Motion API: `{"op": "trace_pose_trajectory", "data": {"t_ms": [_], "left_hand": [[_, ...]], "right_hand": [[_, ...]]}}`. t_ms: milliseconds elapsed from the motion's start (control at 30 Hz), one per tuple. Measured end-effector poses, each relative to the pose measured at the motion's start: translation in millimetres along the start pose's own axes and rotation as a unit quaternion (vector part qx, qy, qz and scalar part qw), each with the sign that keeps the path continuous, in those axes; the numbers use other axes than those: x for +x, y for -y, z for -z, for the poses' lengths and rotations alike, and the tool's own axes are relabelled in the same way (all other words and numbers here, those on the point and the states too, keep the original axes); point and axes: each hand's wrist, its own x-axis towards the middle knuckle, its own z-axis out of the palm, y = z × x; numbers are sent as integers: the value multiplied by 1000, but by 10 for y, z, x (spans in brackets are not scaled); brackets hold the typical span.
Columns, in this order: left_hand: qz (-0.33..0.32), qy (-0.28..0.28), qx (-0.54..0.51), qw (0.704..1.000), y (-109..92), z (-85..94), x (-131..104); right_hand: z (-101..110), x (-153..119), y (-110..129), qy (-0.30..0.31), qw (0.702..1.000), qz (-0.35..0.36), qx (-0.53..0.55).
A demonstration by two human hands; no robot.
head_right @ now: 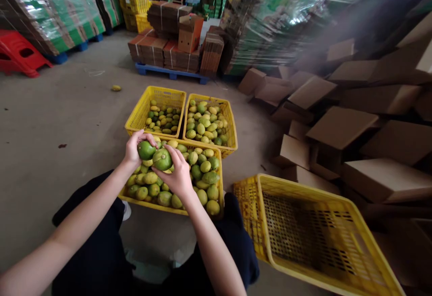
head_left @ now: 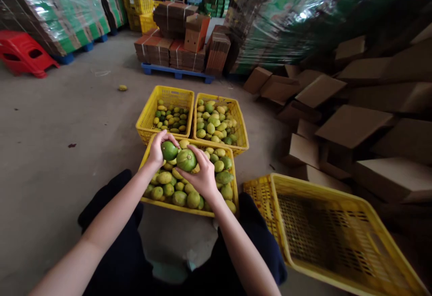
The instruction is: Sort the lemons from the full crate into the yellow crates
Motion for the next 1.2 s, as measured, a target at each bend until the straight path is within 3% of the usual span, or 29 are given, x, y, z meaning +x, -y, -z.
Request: {"op": "trace_pose_trajectory", "data": {"t_ms": [167, 300, 467, 567, 767, 900, 1000, 1200], "left_hand": [[51, -15, -23, 998, 57, 16, 19], [127, -50, -63, 989, 119, 18, 37], [270, -135, -186, 935, 118, -11, 61], [268, -137, -233, 925, 84, -46, 74], [248, -89, -229, 937, 28, -105, 72], [299, -57, -245, 920, -15, -77, 35], [319, -29, -256, 912, -52, -49, -16], [284, -23, -254, 924, -46, -56, -75]], "right_hand": [[-12, 40, 49, -22, 991, -119, 63], [-26, 92, 41, -56, 959, -223, 165], [-22, 166, 56, -80, 897, -315, 299], [-8, 175, 80, -86, 879, -331, 333], [23, 160, 73, -88, 854, -347, 377], [25, 178, 59, -103, 831, -358, 412], [25, 191, 63, -96, 828, -353, 426], [42, 189, 48, -76, 825, -338, 446]]}}
